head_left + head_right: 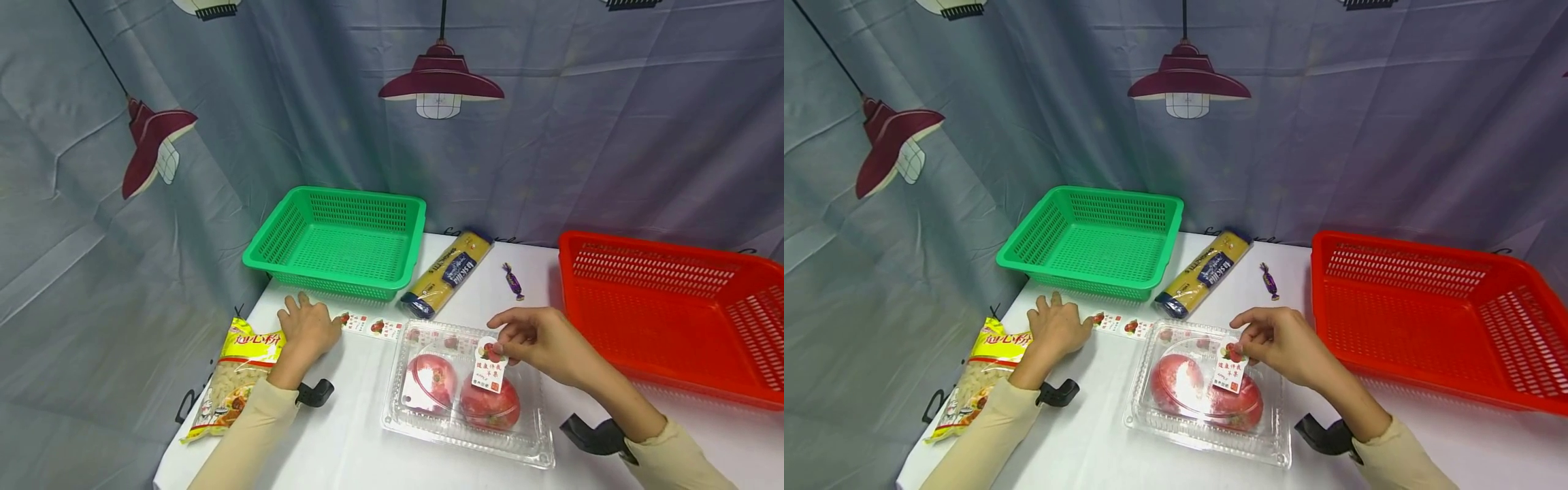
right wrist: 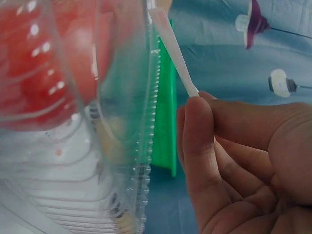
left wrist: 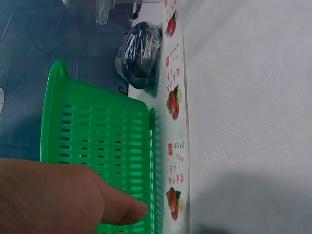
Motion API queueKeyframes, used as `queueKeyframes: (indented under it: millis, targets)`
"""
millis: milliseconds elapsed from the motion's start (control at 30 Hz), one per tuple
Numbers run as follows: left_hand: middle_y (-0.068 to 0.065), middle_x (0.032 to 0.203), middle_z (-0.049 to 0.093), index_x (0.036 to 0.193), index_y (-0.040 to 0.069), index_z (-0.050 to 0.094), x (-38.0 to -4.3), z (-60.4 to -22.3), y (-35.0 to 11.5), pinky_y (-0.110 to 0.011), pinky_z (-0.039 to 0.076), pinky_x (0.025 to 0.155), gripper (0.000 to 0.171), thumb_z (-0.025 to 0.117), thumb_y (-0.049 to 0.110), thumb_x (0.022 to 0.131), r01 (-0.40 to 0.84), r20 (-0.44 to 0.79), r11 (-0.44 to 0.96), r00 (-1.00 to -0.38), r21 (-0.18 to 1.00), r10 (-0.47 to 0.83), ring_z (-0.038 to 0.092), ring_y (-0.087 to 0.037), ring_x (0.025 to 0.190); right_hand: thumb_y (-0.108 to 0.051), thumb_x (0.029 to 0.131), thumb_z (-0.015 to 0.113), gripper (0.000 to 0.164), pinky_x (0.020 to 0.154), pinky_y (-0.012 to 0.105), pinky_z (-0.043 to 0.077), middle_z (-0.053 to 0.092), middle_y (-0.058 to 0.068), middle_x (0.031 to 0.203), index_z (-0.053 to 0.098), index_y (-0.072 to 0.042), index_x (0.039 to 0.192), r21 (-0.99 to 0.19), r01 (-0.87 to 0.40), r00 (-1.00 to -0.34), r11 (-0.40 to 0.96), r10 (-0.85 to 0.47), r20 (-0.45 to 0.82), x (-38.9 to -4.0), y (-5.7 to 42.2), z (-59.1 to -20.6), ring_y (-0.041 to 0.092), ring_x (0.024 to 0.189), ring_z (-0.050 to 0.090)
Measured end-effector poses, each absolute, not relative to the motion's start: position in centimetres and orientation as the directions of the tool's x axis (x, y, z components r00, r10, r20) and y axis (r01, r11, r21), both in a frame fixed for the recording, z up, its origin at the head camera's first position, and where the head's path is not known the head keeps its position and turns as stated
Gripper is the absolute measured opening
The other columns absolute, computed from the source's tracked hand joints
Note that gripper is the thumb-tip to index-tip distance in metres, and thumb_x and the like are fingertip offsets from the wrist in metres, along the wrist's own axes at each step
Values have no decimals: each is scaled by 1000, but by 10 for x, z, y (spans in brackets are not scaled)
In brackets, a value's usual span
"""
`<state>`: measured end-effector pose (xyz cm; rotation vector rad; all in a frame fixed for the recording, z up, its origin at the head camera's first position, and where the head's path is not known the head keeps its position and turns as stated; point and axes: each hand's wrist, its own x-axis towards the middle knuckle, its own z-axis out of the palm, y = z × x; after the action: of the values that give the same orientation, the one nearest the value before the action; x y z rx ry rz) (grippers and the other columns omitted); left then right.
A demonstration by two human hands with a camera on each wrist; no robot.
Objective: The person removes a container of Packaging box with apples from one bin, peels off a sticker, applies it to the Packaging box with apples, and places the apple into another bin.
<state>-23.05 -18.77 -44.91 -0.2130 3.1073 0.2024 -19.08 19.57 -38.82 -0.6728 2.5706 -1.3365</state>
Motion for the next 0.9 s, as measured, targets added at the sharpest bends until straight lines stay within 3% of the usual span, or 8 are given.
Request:
queueKeyframes:
  millis: [100, 200, 467, 567, 900]
  targets:
    - [-40, 146, 29, 92, -7, 73, -230, -450, -185, -65, 27, 94, 43, 58, 33, 93, -123, -62, 986, -991, 114, -117, 14, -61, 134, -4, 85, 76, 29, 61, 34, 57, 69, 0, 80, 67, 1, 112, -839, -270, -871, 472, -491, 3, -193, 197, -390, 21, 63, 67]
    - [-39, 147, 29, 94, -6, 73, -227, -451, -182, -66, 26, 94, 39, 56, 29, 94, -95, -58, 987, -994, 132, -88, 10, -61, 136, -5, 85, 76, 31, 61, 35, 57, 70, 0, 81, 66, 2, 113, -849, -251, -861, 464, -508, -23, -193, 196, -392, 24, 63, 67]
    - [-27, 126, 56, 108, 4, 72, -208, -445, -169, -54, 36, 81, 31, 62, 28, 91, 28, 39, 964, -999, 265, 18, 44, -49, 111, 1, 84, 74, 30, 59, 32, 56, 69, -1, 77, 65, 1, 112, -829, -277, -857, 486, -515, -16, -192, 194, -398, 24, 60, 66]
    - [-22, 127, 58, 113, 7, 72, -200, -440, -163, -52, 38, 82, 34, 63, 31, 91, 55, 30, 948, -998, 312, 48, 47, -46, 110, 1, 83, 75, 28, 58, 30, 56, 68, -2, 76, 66, -1, 110, -812, -297, -856, 502, -517, -6, -192, 193, -401, 21, 59, 65]
    - [-14, 116, 66, 100, 8, 75, -179, -428, -145, -52, 43, 83, 21, 67, 24, 89, 197, 123, 868, -980, 456, 157, 55, -40, 101, -2, 81, 78, 26, 57, 29, 56, 67, -4, 74, 67, -4, 104, -784, -331, -859, 526, -511, 21, -191, 191, -407, 17, 58, 64]
